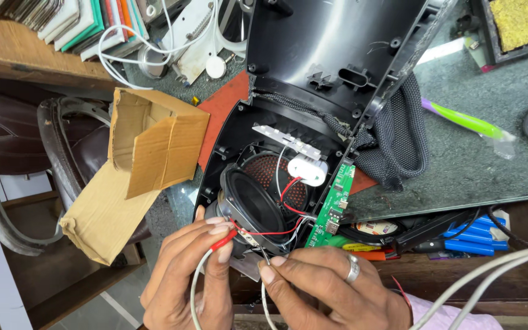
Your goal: The person works on a disassembled electronic device, using a soldering iron to attach wires to a circuit board and a speaker. They then connect a USB cable to the board, causing LEDs to light up, and apply a substance from a small container to the board with a tool.
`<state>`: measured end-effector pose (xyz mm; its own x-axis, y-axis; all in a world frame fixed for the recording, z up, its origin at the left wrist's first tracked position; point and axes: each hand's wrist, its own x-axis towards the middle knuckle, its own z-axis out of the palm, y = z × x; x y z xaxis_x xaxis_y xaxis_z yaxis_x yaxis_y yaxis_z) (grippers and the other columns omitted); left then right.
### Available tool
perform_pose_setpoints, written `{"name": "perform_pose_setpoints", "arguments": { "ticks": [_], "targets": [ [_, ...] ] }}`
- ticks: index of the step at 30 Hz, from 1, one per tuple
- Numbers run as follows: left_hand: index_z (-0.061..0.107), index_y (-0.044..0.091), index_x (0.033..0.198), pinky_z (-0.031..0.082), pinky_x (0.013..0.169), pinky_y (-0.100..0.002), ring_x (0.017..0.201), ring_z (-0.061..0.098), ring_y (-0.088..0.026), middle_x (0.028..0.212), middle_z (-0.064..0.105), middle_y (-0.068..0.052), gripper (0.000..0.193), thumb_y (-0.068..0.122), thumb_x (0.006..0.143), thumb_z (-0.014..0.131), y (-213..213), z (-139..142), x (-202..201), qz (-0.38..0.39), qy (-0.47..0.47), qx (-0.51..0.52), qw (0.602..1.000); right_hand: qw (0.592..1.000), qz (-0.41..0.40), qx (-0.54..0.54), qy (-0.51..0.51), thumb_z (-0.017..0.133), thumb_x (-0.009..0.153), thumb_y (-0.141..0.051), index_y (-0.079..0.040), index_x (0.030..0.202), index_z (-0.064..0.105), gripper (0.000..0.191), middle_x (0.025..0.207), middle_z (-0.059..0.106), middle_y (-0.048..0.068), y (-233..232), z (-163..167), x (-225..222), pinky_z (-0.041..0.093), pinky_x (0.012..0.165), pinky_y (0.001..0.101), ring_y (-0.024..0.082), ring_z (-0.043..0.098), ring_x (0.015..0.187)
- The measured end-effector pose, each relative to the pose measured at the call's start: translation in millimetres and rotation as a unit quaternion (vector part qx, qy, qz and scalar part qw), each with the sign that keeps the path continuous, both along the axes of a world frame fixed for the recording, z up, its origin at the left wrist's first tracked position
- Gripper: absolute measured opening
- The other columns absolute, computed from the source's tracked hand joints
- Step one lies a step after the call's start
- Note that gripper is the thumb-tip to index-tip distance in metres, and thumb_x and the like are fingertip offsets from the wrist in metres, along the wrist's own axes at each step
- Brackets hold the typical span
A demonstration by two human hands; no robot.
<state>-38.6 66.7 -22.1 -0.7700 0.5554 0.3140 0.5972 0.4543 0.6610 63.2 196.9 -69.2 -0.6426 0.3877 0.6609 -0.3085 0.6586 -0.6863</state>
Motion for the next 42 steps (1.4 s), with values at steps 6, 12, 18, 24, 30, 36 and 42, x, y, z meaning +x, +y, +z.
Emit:
{"name": "perform_pose_setpoints", "arguments": {
  "ticks": [6,12,18,24,30,36,42],
  "targets": [
    [0.070,0.001,0.108,0.058,0.114,-0.049,0.107,0.076,-0.025,0.102,0.075,-0.013,0.017,-0.005,0.091,0.073,3.3,1.7,1.3,0.012,-0.004,-0.017,1.000,1.000,0.010,0.006,0.014,0.085,0.085,-0.002,-0.002,0.101,0.072,0.021,0.097,0.065,0.009,3.4,-2.7,-2.2,0.062,0.063,0.0271,0.018,0.073,0.082],
    [0.071,0.001,0.107,0.058,0.113,-0.049,0.107,0.076,-0.025,0.102,0.076,-0.014,0.017,-0.004,0.091,0.074,4.3,3.4,2.5,0.025,-0.007,-0.021,0.999,0.999,0.007,-0.011,-0.031,0.084,0.083,-0.006,-0.004,0.106,0.072,0.026,0.100,0.066,0.009,1.7,7.3,1.9,0.061,0.066,0.0293,0.019,0.073,0.085],
    [0.072,0.001,0.108,0.058,0.113,-0.048,0.107,0.076,-0.024,0.103,0.076,-0.014,0.018,-0.003,0.091,0.074,3.0,3.0,2.4,0.024,-0.007,-0.005,1.000,0.997,0.063,0.045,-0.027,0.079,0.081,-0.004,0.000,0.110,0.071,0.030,0.100,0.065,0.011,13.1,0.9,8.4,0.062,0.069,0.0306,0.022,0.072,0.087],
    [0.072,0.001,0.109,0.058,0.113,-0.048,0.108,0.076,-0.024,0.103,0.076,-0.013,0.017,-0.002,0.092,0.074,1.3,2.7,3.5,0.019,-0.005,-0.004,1.000,0.999,0.027,0.014,-0.012,0.082,0.086,-0.004,-0.001,0.114,0.071,0.030,0.103,0.066,0.010,1.4,-3.6,5.4,0.062,0.069,0.0281,0.020,0.073,0.089],
    [0.071,-0.002,0.109,0.057,0.112,-0.047,0.106,0.075,-0.025,0.104,0.075,-0.014,0.018,-0.005,0.092,0.073,-3.2,4.6,2.9,0.001,0.001,0.003,1.000,0.999,0.045,-0.018,-0.022,0.085,0.081,-0.002,-0.001,0.110,0.070,0.033,0.103,0.064,0.010,0.4,0.4,12.9,0.063,0.073,0.0310,0.023,0.072,0.091],
    [0.071,-0.003,0.108,0.058,0.104,-0.040,0.102,0.074,-0.024,0.104,0.075,-0.014,0.018,-0.006,0.090,0.075,-5.8,4.5,10.8,0.021,-0.004,0.050,0.998,0.999,0.045,-0.012,0.019,0.088,0.077,-0.001,-0.002,0.106,0.069,0.034,0.099,0.063,0.009,-6.8,2.6,21.4,0.062,0.073,0.0316,0.023,0.071,0.088],
    [0.073,-0.003,0.107,0.057,0.106,-0.038,0.100,0.074,-0.021,0.103,0.076,-0.012,0.015,-0.003,0.093,0.076,-17.4,17.0,17.7,0.023,0.007,0.069,0.997,0.997,-0.014,-0.068,0.021,0.085,0.070,-0.001,-0.006,0.097,0.066,0.033,0.095,0.065,0.007,-26.0,9.3,57.6,0.061,0.074,0.0312,0.020,0.071,0.083]
  ]
}}
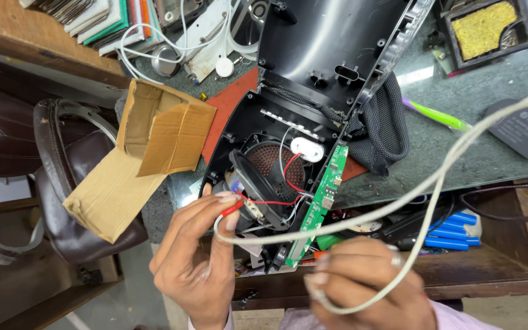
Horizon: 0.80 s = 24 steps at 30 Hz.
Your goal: The person works on a disassembled electronic device, using a soldering iron to attach wires to a circuit board and a speaker. They then connect a USB cable to the board, causing LEDs to light up, and apply a substance from a small container to the board with a tool.
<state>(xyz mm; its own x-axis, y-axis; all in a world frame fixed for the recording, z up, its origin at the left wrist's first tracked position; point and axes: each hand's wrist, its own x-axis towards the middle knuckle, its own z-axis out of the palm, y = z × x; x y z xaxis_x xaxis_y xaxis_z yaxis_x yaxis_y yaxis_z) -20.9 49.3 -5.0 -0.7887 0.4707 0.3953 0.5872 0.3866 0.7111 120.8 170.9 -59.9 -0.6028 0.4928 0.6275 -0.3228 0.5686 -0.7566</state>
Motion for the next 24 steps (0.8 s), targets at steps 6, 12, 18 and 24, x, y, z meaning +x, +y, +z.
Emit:
{"name": "perform_pose_setpoints", "arguments": {
  "ticks": [6,12,18,24],
  "targets": [
    [0.075,0.006,0.109,0.052,0.116,-0.043,0.112,0.072,-0.023,0.108,0.074,-0.006,0.016,0.005,0.093,0.076,-30.3,12.4,1.1,-0.087,-0.013,0.023,0.996,0.984,-0.150,-0.019,-0.092,0.073,0.072,0.007,-0.004,0.087,0.063,0.021,0.088,0.067,0.007,-9.2,-3.7,58.8,0.058,0.076,0.0327,0.021,0.069,0.079],
    [0.081,0.019,0.104,0.037,0.123,-0.055,0.125,0.058,-0.029,0.115,0.068,-0.002,0.022,0.020,0.082,0.080,-52.5,20.5,11.3,-0.159,0.033,-0.035,0.986,0.954,-0.188,0.112,-0.204,0.060,0.064,0.011,0.003,0.084,0.063,0.022,0.089,0.067,0.016,8.3,-6.2,105.3,0.054,0.080,0.0381,0.029,0.067,0.084],
    [0.079,0.016,0.099,0.036,0.124,-0.058,0.129,0.057,-0.031,0.120,0.061,-0.006,0.014,0.018,0.085,0.081,-72.2,19.0,15.7,-0.157,0.029,0.014,0.987,0.949,-0.295,0.049,-0.100,0.059,0.095,0.005,-0.002,0.113,0.059,0.019,0.126,0.056,0.008,-15.3,19.0,92.9,0.048,0.097,0.0238,0.017,0.058,0.106],
    [0.070,0.005,0.105,0.048,0.116,-0.043,0.120,0.064,-0.027,0.120,0.059,-0.011,0.012,0.005,0.094,0.074,-76.4,11.4,23.6,-0.058,-0.018,0.088,0.994,0.951,-0.183,0.186,-0.164,0.076,0.082,0.005,-0.001,0.104,0.070,0.023,0.103,0.067,0.012,-47.6,72.3,31.5,0.047,0.093,0.0376,0.028,0.062,0.102]
  ]
}}
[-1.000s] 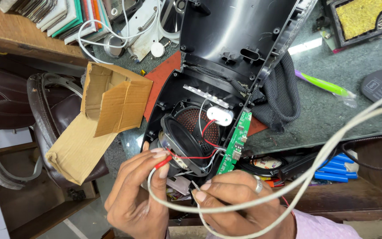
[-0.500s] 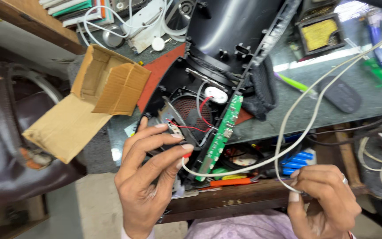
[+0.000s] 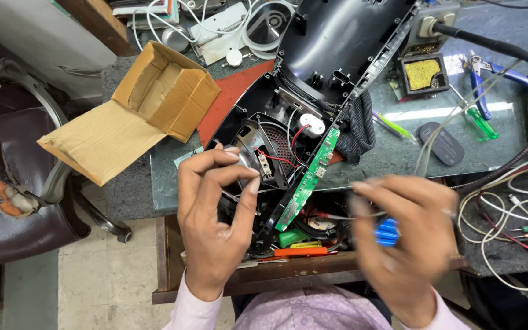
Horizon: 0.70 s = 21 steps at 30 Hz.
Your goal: The person works on a disassembled electronic device, using a soldering iron to attach wires to a circuit board and a speaker. They then connect a USB cable to the board, causing LEDs to light up, and apply a substance from a small container to the board with a tool.
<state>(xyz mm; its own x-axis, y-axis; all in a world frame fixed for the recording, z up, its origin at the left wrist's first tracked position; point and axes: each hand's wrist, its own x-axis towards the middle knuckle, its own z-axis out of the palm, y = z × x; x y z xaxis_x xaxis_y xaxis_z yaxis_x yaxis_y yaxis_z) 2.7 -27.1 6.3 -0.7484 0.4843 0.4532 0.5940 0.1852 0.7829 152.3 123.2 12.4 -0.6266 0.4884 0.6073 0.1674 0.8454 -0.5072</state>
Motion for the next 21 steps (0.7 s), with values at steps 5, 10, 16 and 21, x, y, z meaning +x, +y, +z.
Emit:
{"name": "perform_pose_setpoints", "arguments": {
  "ticks": [5,10,16,21],
  "targets": [
    [0.071,0.004,0.105,0.052,0.104,-0.038,0.113,0.065,-0.025,0.118,0.060,-0.011,0.013,0.006,0.093,0.075,-2.6,4.0,2.2,0.027,-0.008,0.001,1.000,0.997,0.068,-0.017,-0.034,0.085,0.082,-0.010,-0.003,0.110,0.073,0.031,0.109,0.065,0.011,-15.3,17.2,-58.2,0.045,0.089,0.0388,0.029,0.056,0.102],
    [0.074,0.003,0.106,0.054,0.096,-0.035,0.109,0.065,-0.023,0.117,0.061,-0.010,0.016,0.010,0.092,0.078,-1.7,7.6,-1.1,0.050,-0.027,0.002,0.998,0.995,0.092,-0.026,-0.023,0.085,0.085,-0.005,-0.007,0.098,0.073,0.018,0.104,0.066,0.005,-20.8,14.9,-71.3,0.045,0.088,0.0371,0.025,0.057,0.101],
    [0.074,0.004,0.104,0.056,0.092,-0.034,0.103,0.068,-0.022,0.116,0.059,-0.010,0.019,0.012,0.088,0.081,1.5,7.8,-2.4,0.042,-0.085,0.031,0.995,0.990,0.137,0.019,0.005,0.086,0.080,-0.003,-0.007,0.099,0.072,0.024,0.105,0.065,0.006,-19.7,0.8,-70.5,0.047,0.087,0.0385,0.026,0.060,0.101],
    [0.075,0.004,0.102,0.052,0.113,-0.041,0.110,0.067,-0.024,0.109,0.065,-0.008,0.012,0.005,0.091,0.079,10.3,8.3,0.9,0.053,-0.014,0.020,0.998,0.987,0.158,0.007,0.032,0.086,0.082,-0.001,-0.006,0.105,0.069,0.029,0.106,0.067,0.007,-12.4,-5.6,-70.6,0.050,0.085,0.0387,0.027,0.064,0.098]
  ]
}}
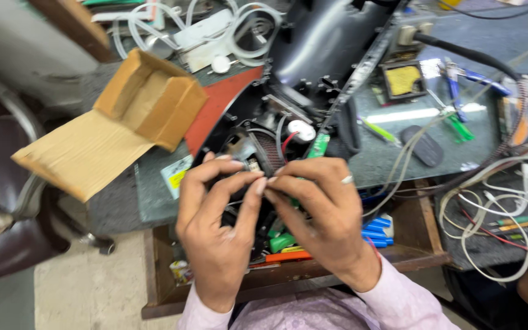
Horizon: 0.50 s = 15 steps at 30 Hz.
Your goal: The person works on a disassembled electronic device, using a soldering iron to attach wires to a circuit board and a speaker. They then connect a USB cable to the board, causing LEDs to light up, and apply a substance from a small container to the board with a tool.
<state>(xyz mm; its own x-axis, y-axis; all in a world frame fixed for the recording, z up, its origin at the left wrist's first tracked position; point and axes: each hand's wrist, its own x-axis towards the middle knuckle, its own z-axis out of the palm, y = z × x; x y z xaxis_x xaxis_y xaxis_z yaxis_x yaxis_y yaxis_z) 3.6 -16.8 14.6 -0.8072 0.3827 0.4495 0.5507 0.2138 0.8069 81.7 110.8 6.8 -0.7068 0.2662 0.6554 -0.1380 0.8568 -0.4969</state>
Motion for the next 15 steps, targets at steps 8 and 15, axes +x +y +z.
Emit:
{"name": "perform_pose_setpoints", "arguments": {
  "ticks": [8,15],
  "targets": [
    [0.077,0.007,0.108,0.049,0.119,-0.043,0.116,0.066,-0.024,0.099,0.074,-0.006,0.015,0.003,0.093,0.079,17.8,-6.1,11.0,-0.010,0.034,-0.057,0.998,0.998,0.025,-0.024,0.050,0.084,0.090,0.002,-0.002,0.116,0.064,0.033,0.107,0.071,0.007,17.7,-7.3,14.3,0.055,0.086,0.0360,0.026,0.071,0.096],
    [0.072,0.006,0.105,0.049,0.115,-0.046,0.121,0.064,-0.025,0.109,0.068,-0.009,0.017,0.004,0.089,0.076,23.7,-13.6,15.3,0.013,-0.037,-0.045,0.998,0.996,0.040,-0.073,0.036,0.080,0.097,0.001,-0.002,0.122,0.062,0.031,0.109,0.071,0.008,25.5,-1.0,21.2,0.055,0.084,0.0327,0.022,0.072,0.098]
  ]
}}
